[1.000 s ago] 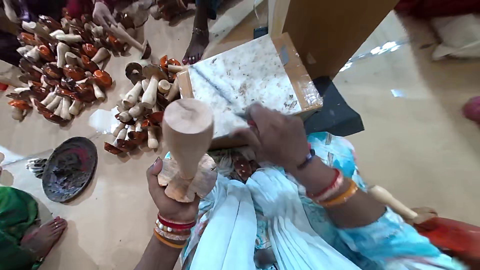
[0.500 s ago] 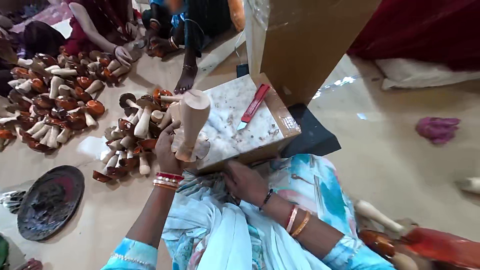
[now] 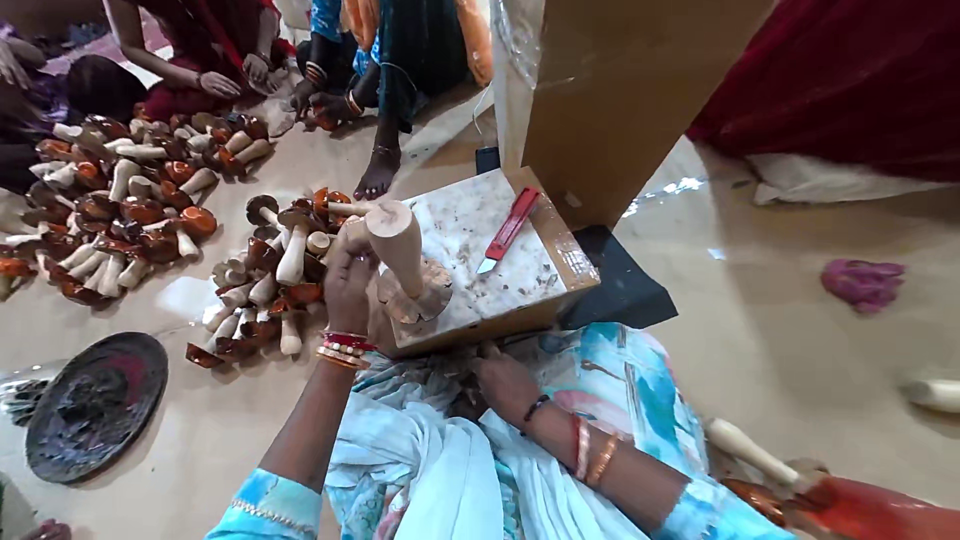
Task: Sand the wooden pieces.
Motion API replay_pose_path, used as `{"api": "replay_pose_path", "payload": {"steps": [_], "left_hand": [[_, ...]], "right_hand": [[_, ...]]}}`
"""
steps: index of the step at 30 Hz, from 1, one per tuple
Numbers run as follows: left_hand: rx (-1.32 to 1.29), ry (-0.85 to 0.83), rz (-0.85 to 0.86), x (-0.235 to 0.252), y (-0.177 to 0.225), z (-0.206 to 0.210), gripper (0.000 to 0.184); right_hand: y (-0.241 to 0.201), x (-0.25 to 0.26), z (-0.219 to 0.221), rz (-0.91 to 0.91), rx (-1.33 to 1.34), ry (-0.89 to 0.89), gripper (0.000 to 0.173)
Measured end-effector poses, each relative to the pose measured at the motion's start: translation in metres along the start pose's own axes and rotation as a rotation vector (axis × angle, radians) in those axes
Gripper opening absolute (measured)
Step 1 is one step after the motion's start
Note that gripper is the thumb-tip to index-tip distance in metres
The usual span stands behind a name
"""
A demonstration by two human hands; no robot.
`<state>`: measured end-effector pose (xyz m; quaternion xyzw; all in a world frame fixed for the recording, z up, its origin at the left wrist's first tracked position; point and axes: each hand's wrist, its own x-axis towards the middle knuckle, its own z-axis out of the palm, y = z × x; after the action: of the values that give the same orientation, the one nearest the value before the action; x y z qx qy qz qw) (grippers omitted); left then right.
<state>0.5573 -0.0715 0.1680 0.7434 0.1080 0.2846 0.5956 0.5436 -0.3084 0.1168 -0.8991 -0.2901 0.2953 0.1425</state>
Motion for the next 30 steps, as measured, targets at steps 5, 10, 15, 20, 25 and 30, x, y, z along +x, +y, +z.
{"api": "replay_pose_path", "payload": {"steps": [5, 10, 15, 20, 25, 30], "left_hand": [[-0.098, 0.056, 0.282, 0.002, 0.08, 0.007, 0.043], [0.182, -0.102, 0.429, 0.012, 0.091, 0.039, 0.025], [-0.224, -0.055, 0.389, 0.022, 0.059, 0.053, 0.021], [-0.12, 0.057, 0.5, 0.013, 0.055, 0.063, 0.028], [0.28, 0.077, 0.626, 0.007, 0.058, 0.04, 0.053], [0.121, -0.109, 0.612, 0.025, 0.068, 0.037, 0.027]], "right_hand": [[0.026, -0.039, -0.005, -0.311, 0.188, 0.583, 0.017], [0.016, -0.038, -0.039, -0.306, 0.393, 0.741, 0.011], [0.004, -0.013, -0.057, -0.354, 0.558, 0.704, 0.021], [-0.013, 0.015, -0.046, -0.348, 0.673, 0.727, 0.047], [-0.014, 0.004, -0.06, -0.164, 0.832, 0.683, 0.044], [-0.024, 0.006, -0.06, -0.387, 0.867, 0.671, 0.05]]}}
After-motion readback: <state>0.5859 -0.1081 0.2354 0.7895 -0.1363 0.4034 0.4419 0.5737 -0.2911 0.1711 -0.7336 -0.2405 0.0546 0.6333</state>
